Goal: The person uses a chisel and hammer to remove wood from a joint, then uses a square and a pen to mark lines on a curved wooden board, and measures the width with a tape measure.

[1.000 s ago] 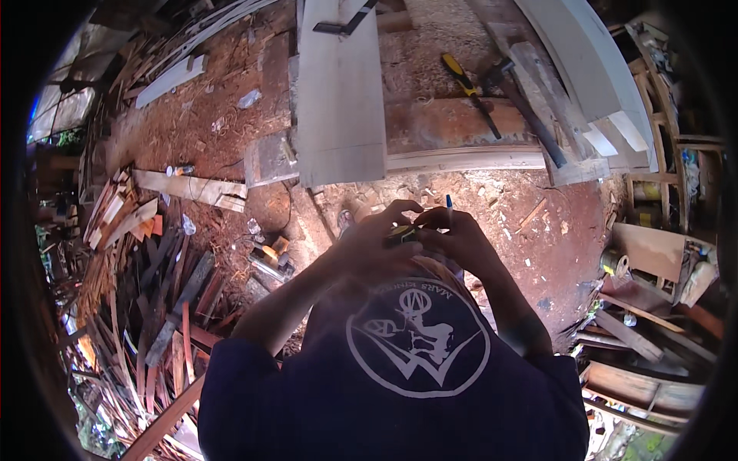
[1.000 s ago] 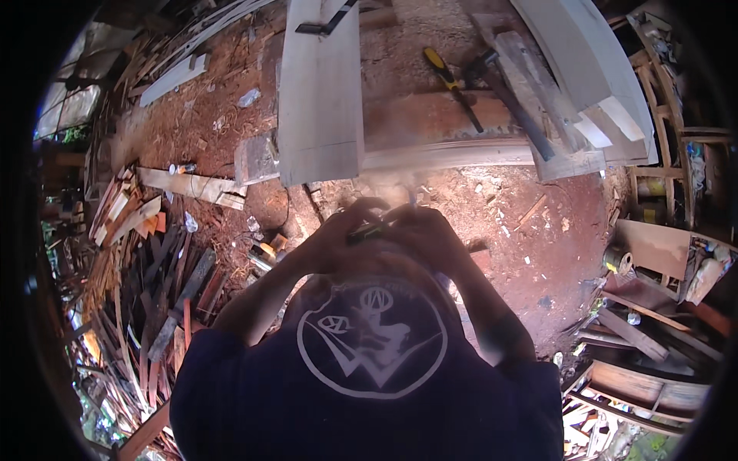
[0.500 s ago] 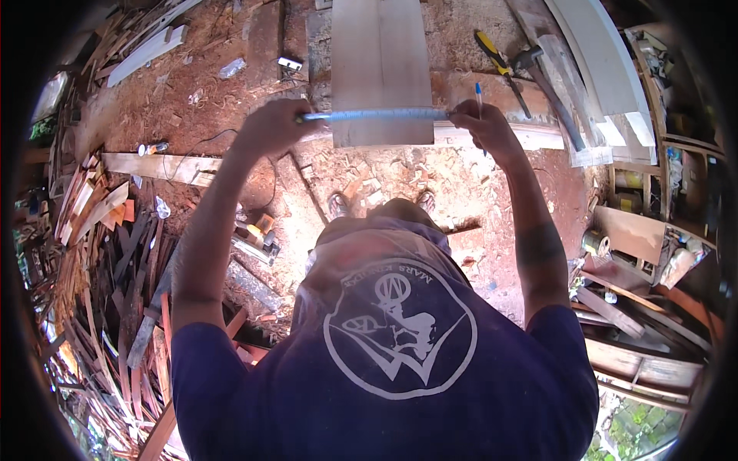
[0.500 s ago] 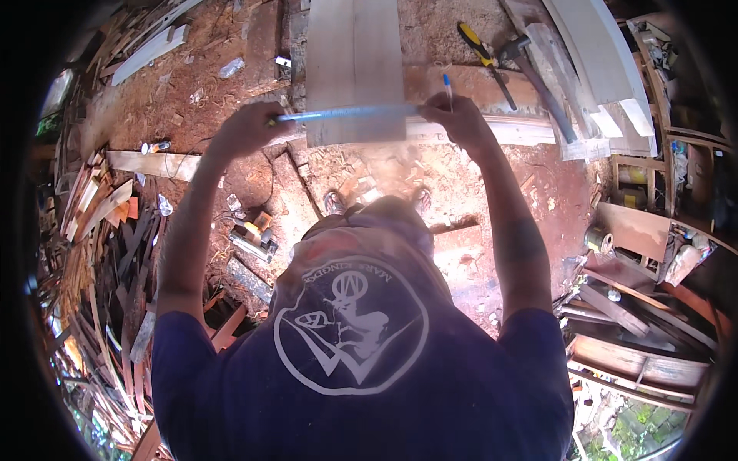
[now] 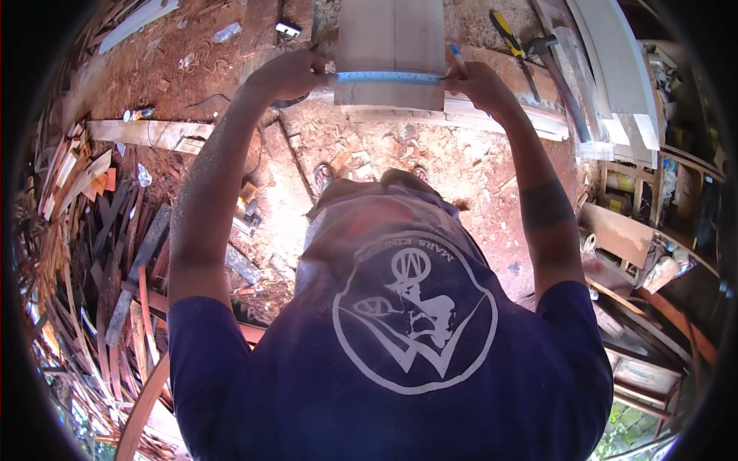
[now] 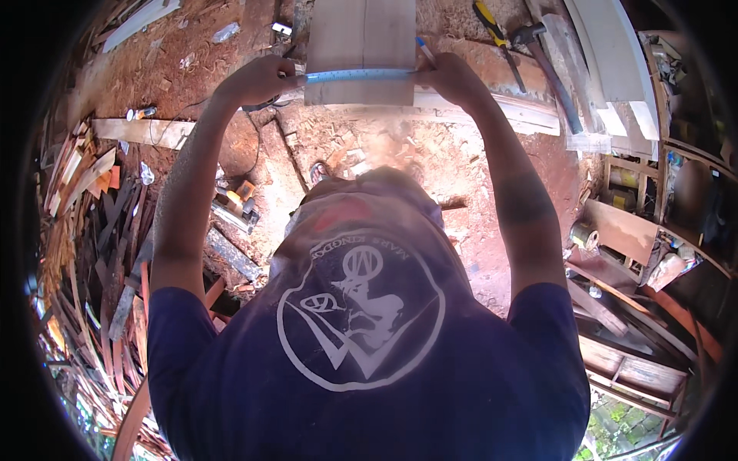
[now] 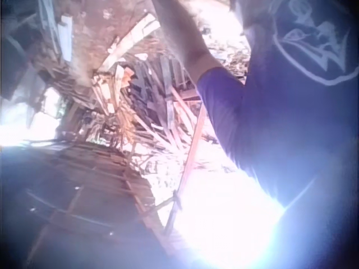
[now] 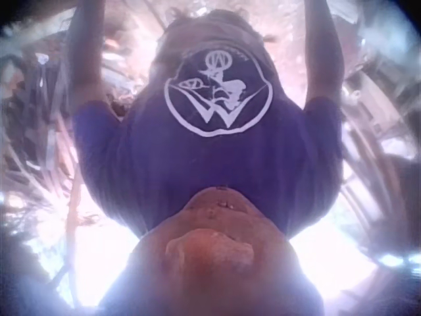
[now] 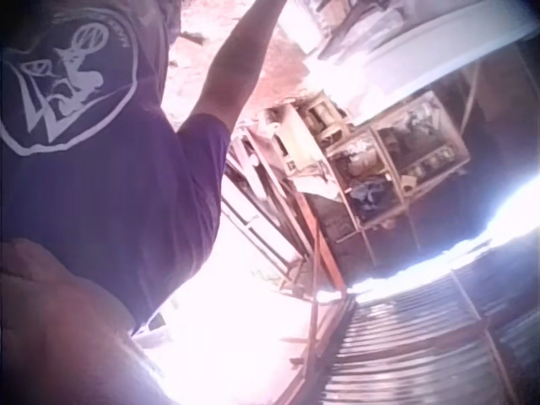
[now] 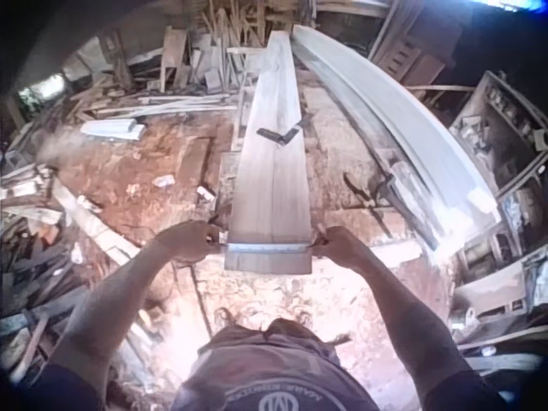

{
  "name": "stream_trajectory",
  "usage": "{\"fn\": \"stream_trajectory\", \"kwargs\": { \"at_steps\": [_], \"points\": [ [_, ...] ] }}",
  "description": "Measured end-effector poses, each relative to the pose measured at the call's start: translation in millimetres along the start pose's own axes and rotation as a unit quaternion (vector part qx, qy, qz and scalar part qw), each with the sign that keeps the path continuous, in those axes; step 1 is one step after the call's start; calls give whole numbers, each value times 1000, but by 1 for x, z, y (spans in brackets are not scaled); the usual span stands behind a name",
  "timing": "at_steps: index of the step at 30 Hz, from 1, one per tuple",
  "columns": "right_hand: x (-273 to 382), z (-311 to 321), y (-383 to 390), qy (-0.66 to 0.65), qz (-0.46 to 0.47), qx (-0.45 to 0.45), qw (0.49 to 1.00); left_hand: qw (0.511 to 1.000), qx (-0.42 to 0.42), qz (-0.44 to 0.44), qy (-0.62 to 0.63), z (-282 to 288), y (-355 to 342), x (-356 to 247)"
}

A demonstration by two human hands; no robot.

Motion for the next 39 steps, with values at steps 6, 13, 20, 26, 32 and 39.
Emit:
{"fn": "stream_trajectory", "kwargs": {
  "at_steps": [6,13,20,26,32,39],
  "points": [
    [9,1,0,36,32,-4,999,997,-60,4,38,-16,5,-17],
    [22,14,29,-151,146,-312,926,993,-103,49,29,-23,17,-21],
    [60,-40,27,-277,135,-160,938,989,-79,101,67,-20,26,-36],
    [47,-59,10,-37,158,-211,964,983,-151,70,76,-32,27,-31],
    [38,-69,7,-38,169,-279,944,968,-241,12,68,-45,24,-19],
    [40,-69,7,-19,163,-278,946,969,-241,20,57,-45,25,-20]
  ]
}}
Point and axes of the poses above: each hand's wrist, its own y-axis away from the middle knuckle, its own z-axis out of the back of the hand, x = y × z, the point moved 1 cm from there along -y, towards the middle knuckle, and after that the axes turned 15 degrees about z, right-handed, at the moved point
